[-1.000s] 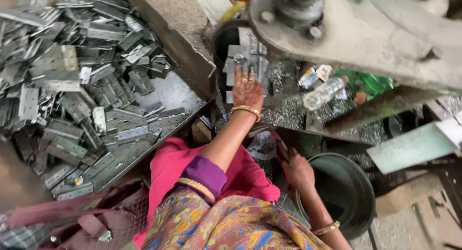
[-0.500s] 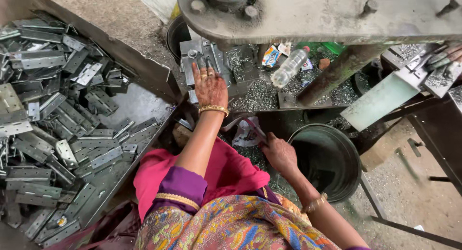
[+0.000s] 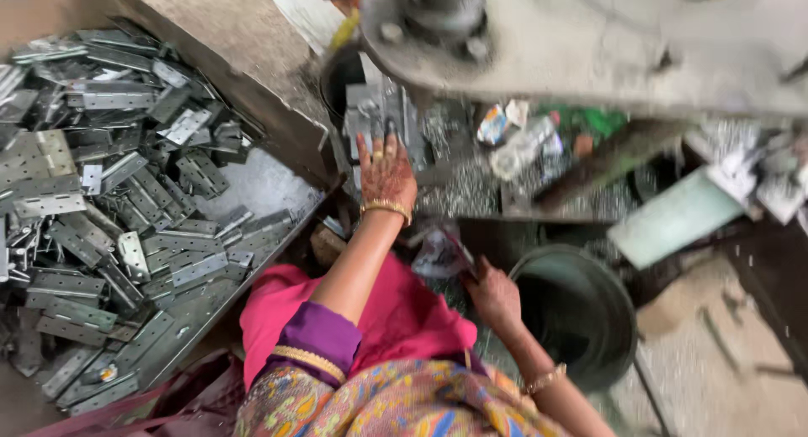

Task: The person picks up metal hinges from a box by hand, places them into a machine to be processed, and returns them to the box.

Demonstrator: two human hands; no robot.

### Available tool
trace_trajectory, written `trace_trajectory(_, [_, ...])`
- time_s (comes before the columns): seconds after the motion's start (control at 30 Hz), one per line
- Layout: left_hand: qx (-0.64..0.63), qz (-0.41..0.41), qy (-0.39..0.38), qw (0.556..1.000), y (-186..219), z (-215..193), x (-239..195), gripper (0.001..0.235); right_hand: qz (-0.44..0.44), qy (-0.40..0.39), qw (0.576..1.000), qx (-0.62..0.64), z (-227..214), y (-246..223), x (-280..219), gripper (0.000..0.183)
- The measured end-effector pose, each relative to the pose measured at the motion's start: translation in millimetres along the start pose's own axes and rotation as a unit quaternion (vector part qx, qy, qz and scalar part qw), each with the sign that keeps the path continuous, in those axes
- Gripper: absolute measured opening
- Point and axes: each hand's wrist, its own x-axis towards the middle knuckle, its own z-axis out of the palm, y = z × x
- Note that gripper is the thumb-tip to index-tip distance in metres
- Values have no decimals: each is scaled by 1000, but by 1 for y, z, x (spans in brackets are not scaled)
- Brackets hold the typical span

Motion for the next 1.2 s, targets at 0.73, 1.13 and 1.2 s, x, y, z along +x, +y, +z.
trace_trajectory(0.73, [29,9,-27,999,7,26,-6,41,-119,132,984,15,-88,-57,6,37])
trace_trajectory(1.13, [-53,84,234,967,28,-2,3,27,-130,152,979,27,-121,-95,2,36])
trace_trajectory(1.2, [-36,22,191,981,44,-8,16,26,-137,152,979,22,-121,-95,1,36])
